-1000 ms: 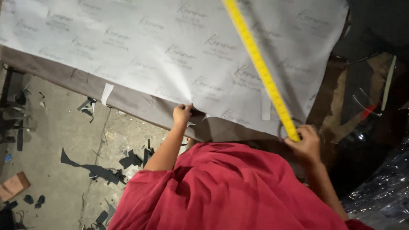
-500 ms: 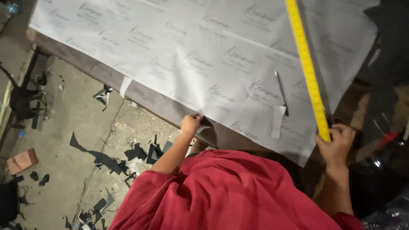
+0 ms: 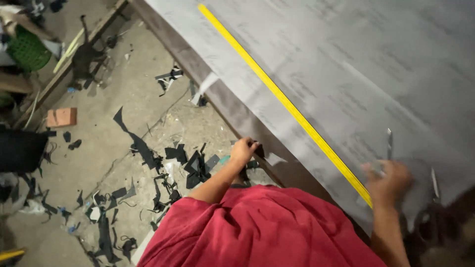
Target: The person is marking shapes on a piece of brown fabric or leather using a ruler and pen, then cutting them out with scissors.
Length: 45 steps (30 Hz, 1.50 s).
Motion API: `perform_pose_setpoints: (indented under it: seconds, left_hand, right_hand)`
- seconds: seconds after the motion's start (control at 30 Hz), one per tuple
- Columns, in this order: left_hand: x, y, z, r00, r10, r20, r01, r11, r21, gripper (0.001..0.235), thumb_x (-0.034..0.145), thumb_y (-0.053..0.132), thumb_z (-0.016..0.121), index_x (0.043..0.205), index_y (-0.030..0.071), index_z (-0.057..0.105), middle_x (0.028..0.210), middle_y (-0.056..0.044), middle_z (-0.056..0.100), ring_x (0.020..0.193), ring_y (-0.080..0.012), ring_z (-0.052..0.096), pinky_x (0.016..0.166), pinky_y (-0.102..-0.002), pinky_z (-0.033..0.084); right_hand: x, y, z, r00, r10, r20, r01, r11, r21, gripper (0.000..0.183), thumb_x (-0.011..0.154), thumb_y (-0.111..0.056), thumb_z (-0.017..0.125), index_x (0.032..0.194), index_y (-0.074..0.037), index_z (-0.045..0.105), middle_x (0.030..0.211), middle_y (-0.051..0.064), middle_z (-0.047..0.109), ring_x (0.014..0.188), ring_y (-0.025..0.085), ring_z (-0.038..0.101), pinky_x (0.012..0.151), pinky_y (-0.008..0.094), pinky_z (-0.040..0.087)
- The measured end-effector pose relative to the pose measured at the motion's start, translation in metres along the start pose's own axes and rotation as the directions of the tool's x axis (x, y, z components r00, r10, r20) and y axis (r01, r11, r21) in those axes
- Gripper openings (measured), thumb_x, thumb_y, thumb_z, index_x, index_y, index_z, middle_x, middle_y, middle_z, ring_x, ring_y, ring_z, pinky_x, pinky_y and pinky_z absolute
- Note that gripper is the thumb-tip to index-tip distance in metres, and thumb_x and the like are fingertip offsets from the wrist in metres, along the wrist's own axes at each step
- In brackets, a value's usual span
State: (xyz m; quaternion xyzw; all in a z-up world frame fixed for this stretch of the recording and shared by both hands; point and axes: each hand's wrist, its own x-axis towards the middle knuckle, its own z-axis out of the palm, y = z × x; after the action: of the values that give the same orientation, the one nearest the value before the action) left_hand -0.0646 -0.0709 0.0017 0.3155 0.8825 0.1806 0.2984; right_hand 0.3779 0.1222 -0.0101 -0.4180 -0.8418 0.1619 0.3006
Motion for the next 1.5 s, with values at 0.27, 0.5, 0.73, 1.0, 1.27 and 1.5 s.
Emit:
perform_pose_setpoints:
  seconds: [0.27, 0.5, 0.73, 1.0, 1.27, 1.5]
  left_hand:
    - [0.053, -0.073, -0.076, 0.991, 0.118, 0.06, -0.12, 0.992, 0.031, 0.025, 0.095, 0.04, 0.065, 0.095, 0.016, 0.069, 0.104, -0.01, 0.071, 0.094, -0.0342, 0.068, 0.074, -0.049, 0.051]
    - [0.114, -0.22, -0.167, 0.967, 0.235, 0.101, -0.246, 0.963, 0.109, 0.033, 0.098, 0.043, 0.062, 0.092, 0.011, 0.06, 0.097, -0.015, 0.066, 0.085, -0.0442, 0.065, 0.068, -0.056, 0.049]
    - [0.138, -0.3, -0.241, 0.993, 0.109, 0.039, -0.11, 0.994, -0.002, 0.025, 0.096, 0.037, 0.064, 0.091, 0.012, 0.067, 0.096, -0.012, 0.069, 0.086, -0.0383, 0.068, 0.068, -0.051, 0.048]
    - [0.253, -0.281, -0.303, 0.994, 0.109, 0.008, -0.109, 0.993, -0.045, 0.026, 0.095, 0.037, 0.065, 0.084, 0.014, 0.06, 0.091, -0.01, 0.07, 0.087, -0.0356, 0.066, 0.069, -0.047, 0.047]
    - [0.469, -0.25, -0.422, 0.967, 0.177, -0.182, -0.201, 0.972, -0.122, 0.015, 0.086, 0.027, 0.066, 0.099, 0.02, 0.07, 0.093, -0.008, 0.078, 0.089, -0.0314, 0.073, 0.076, -0.043, 0.052]
    - [0.633, -0.247, -0.5, 0.953, 0.066, -0.296, -0.136, 0.965, -0.224, 0.013, 0.095, 0.025, 0.068, 0.1, 0.013, 0.073, 0.097, -0.013, 0.075, 0.1, -0.0357, 0.072, 0.088, -0.048, 0.057]
  right_hand:
    - [0.001, 0.075, 0.053, 0.841, 0.522, -0.146, -0.499, 0.64, -0.584, 0.019, 0.102, -0.03, 0.084, 0.115, -0.017, 0.083, 0.114, 0.024, 0.066, 0.107, 0.043, 0.056, 0.086, 0.049, 0.049]
    - [0.074, -0.044, 0.122, 0.742, 0.647, -0.173, -0.666, 0.686, -0.292, 0.017, 0.104, -0.004, 0.067, 0.12, 0.001, 0.064, 0.113, 0.028, 0.068, 0.099, 0.053, 0.065, 0.079, 0.058, 0.05]
    - [0.149, -0.169, 0.222, 0.851, 0.482, 0.21, -0.342, 0.811, -0.474, 0.086, 0.08, -0.074, 0.071, 0.135, -0.008, 0.072, 0.117, 0.037, 0.066, 0.122, 0.049, 0.051, 0.109, 0.05, 0.032]
    - [0.23, -0.202, 0.31, 0.891, 0.335, 0.308, -0.181, 0.882, -0.435, 0.064, 0.092, -0.058, 0.071, 0.132, -0.009, 0.074, 0.113, 0.025, 0.065, 0.111, 0.044, 0.059, 0.097, 0.049, 0.047]
    - [0.325, -0.318, 0.441, 0.994, -0.008, 0.112, 0.023, 0.991, -0.129, 0.044, 0.092, -0.037, 0.083, 0.119, -0.004, 0.075, 0.106, 0.02, 0.063, 0.101, 0.041, 0.058, 0.093, 0.05, 0.046]
    - [0.358, -0.355, 0.497, 0.987, 0.073, 0.145, -0.053, 0.989, -0.135, 0.047, 0.07, -0.029, 0.094, 0.109, -0.01, 0.077, 0.096, 0.015, 0.063, 0.091, 0.04, 0.066, 0.089, 0.048, 0.054]
